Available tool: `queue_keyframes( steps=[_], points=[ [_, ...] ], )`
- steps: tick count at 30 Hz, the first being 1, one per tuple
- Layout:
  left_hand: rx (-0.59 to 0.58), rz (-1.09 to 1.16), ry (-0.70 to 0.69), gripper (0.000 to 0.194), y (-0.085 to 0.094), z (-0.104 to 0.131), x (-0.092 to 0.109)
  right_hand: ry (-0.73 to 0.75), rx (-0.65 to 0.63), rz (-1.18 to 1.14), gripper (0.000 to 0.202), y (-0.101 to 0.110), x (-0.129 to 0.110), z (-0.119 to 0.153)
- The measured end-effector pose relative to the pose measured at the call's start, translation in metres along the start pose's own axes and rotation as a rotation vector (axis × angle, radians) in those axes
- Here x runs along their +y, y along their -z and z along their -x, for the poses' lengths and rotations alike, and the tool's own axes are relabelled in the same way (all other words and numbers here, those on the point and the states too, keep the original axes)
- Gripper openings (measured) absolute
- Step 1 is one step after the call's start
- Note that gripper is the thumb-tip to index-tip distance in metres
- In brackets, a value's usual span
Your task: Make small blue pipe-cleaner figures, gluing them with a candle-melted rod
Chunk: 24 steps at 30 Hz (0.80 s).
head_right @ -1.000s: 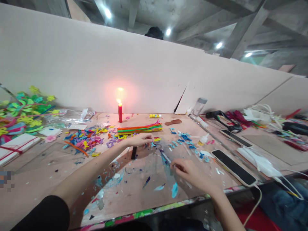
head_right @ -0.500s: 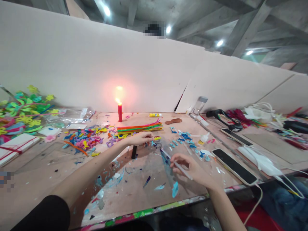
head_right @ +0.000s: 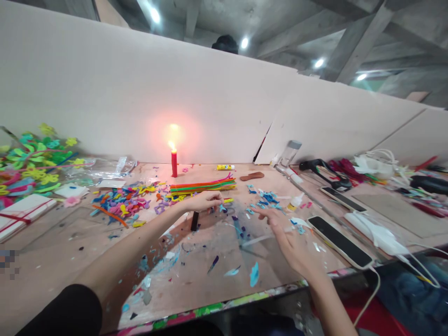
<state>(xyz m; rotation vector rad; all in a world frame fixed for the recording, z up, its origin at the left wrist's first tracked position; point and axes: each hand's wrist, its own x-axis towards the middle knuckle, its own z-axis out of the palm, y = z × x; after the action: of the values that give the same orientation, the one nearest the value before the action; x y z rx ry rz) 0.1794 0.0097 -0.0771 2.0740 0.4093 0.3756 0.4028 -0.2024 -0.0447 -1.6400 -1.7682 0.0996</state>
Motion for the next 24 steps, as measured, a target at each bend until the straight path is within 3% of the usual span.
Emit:
queue_keyframes(
  steps=[3, 7, 12, 17, 24],
  points=[
    [-0.005, -0.012, 0.009, 0.022, -0.001, 0.002, 0.005, 0.046, 0.063, -0.101, 0.048, 0.018, 0.002, -0.010],
    [-0.010, -0.058, 0.020, 0.018, -0.003, 0.007, 0.014, 0.130, 0.281, -0.165, 0.047, 0.048, 0.004, -0.023],
    [-0.003, -0.161, 0.032, 0.019, -0.010, 0.009, 0.018, 0.109, 0.484, -0.404, 0.035, 0.072, -0.013, -0.038],
    [-0.006, -0.238, 0.026, 0.020, -0.021, 0.011, 0.016, 0.073, 0.755, -0.514, 0.034, 0.081, -0.022, -0.054],
    [0.005, -0.265, 0.029, 0.013, -0.026, 0.017, 0.023, 0.014, 0.931, -0.575, 0.047, 0.067, -0.018, -0.072]
  ],
)
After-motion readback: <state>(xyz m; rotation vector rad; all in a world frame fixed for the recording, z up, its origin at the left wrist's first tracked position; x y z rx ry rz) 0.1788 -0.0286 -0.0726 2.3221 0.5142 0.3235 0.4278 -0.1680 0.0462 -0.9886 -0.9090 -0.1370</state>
